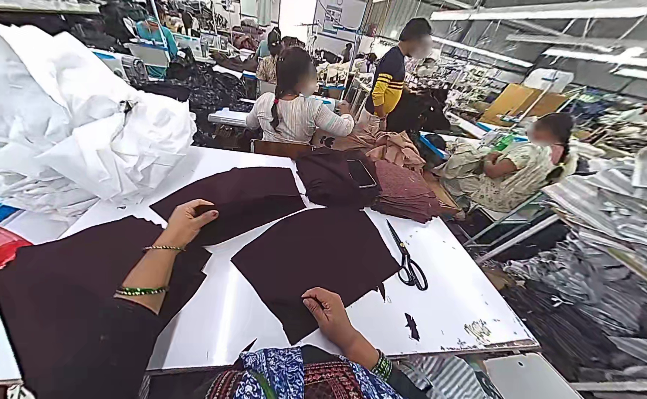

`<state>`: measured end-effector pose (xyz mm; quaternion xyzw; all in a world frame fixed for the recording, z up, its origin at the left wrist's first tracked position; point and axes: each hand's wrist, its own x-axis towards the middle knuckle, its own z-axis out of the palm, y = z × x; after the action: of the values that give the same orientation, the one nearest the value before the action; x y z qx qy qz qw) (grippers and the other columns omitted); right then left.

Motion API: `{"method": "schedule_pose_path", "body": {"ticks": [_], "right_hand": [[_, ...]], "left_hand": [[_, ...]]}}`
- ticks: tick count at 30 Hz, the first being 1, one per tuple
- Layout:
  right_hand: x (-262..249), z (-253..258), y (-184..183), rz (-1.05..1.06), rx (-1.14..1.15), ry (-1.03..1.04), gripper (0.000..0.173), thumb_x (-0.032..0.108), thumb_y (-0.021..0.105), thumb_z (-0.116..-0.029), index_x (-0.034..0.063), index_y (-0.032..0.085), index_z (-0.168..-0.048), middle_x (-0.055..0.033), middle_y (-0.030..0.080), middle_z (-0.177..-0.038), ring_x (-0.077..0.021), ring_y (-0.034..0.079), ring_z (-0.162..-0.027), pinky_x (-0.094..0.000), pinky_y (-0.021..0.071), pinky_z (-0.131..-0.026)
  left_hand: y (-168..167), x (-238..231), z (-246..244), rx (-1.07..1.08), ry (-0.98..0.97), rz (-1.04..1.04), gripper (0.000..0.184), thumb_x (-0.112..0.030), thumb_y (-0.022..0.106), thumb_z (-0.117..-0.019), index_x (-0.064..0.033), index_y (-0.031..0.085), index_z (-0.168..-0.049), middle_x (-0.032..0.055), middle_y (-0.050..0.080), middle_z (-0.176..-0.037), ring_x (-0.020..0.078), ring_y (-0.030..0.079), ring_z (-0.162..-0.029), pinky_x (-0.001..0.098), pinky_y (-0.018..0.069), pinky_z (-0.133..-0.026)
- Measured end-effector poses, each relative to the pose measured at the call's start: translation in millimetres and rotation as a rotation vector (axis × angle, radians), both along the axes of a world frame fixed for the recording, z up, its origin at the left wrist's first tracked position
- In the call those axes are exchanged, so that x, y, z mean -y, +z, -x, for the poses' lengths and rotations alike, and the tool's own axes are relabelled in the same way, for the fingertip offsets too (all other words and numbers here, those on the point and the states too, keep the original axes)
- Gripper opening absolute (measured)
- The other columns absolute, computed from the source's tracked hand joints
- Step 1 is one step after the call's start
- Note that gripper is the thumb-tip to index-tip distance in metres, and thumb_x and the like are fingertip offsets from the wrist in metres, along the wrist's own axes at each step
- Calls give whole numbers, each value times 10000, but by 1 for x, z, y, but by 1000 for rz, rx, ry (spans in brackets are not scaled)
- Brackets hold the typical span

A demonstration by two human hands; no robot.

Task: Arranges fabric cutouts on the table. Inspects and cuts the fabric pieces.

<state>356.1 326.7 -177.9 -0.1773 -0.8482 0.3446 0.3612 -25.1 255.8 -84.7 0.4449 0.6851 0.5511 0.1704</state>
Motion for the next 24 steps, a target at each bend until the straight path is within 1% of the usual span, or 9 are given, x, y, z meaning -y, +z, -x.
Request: {"method": "schedule_pose_path", "body": {"ticks": [4, 7, 10, 12, 13, 15, 20, 22, 24], "right_hand": [[-4, 12, 39, -239, -83, 97, 246, 127, 554, -997, -39, 730, -955, -139, 743, -868, -160, 721, -809, -264, 572, -792], [13, 19, 83, -359, -86, 349, 265, 172, 570, -1011, -17, 741, -940, -119, 730, -802, -163, 704, -751, -262, 560, -731], [28, 21, 113, -419, -102, 362, 294, 239, 599, -1005, 7, 715, -867, -91, 694, -729, -144, 671, -677, -251, 533, -643], [31, 19, 125, -338, -102, 252, 282, 224, 658, -964, -11, 701, -815, -98, 687, -723, -112, 652, -665, -222, 525, -637], [30, 18, 128, -277, -109, 207, 277, 206, 679, -945, -24, 682, -790, -96, 663, -703, -84, 611, -641, -195, 489, -616], [26, 15, 132, -190, -118, 136, 271, 186, 704, -916, -32, 661, -761, -78, 627, -663, -37, 551, -601, -161, 439, -578], [22, 4, 127, 9, -149, 125, 235, 162, 723, -904, -20, 653, -773, 28, 600, -665, 89, 491, -599, -80, 407, -570], [21, -1, 125, 30, -150, 142, 225, 170, 719, -909, 5, 645, -773, 73, 574, -650, 116, 460, -585, -65, 380, -554], [21, -4, 125, 16, -140, 162, 236, 182, 721, -913, 6, 652, -771, 72, 581, -649, 120, 459, -586, -59, 381, -556]], "left_hand": [[16, 12, -85, 96, -235, -187, 114, -21, 693, -850, -56, 642, -946, -114, 685, -805, -49, 654, -753, 181, 562, -752], [18, 25, -140, 208, -394, -222, 108, 5, 642, -885, -92, 678, -915, -166, 693, -803, -76, 650, -748, 152, 554, -739], [12, 36, -175, 315, -539, -219, 133, -1, 628, -915, -100, 717, -925, -172, 707, -819, -81, 649, -761, 148, 545, -739], [10, 42, -191, 409, -591, -213, 179, 18, 634, -907, -127, 734, -876, -161, 716, -785, -73, 656, -729, 143, 551, -710], [11, 45, -197, 458, -591, -206, 213, 35, 626, -905, -137, 736, -844, -153, 718, -765, -69, 658, -711, 142, 553, -695], [14, 46, -205, 536, -567, -194, 257, 56, 597, -909, -138, 736, -814, -131, 721, -751, -55, 658, -705, 155, 554, -698], [22, 50, -212, 635, -559, -104, 255, 77, 550, -930, -110, 714, -873, -96, 738, -826, -16, 690, -804, 209, 577, -795], [21, 49, -215, 714, -563, -102, 248, 95, 556, -934, -91, 713, -887, -71, 748, -830, 4, 703, -805, 219, 586, -803], [21, 48, -219, 731, -556, -91, 239, 98, 563, -938, -83, 711, -885, -67, 747, -819, 7, 704, -793, 216, 587, -795]]}}
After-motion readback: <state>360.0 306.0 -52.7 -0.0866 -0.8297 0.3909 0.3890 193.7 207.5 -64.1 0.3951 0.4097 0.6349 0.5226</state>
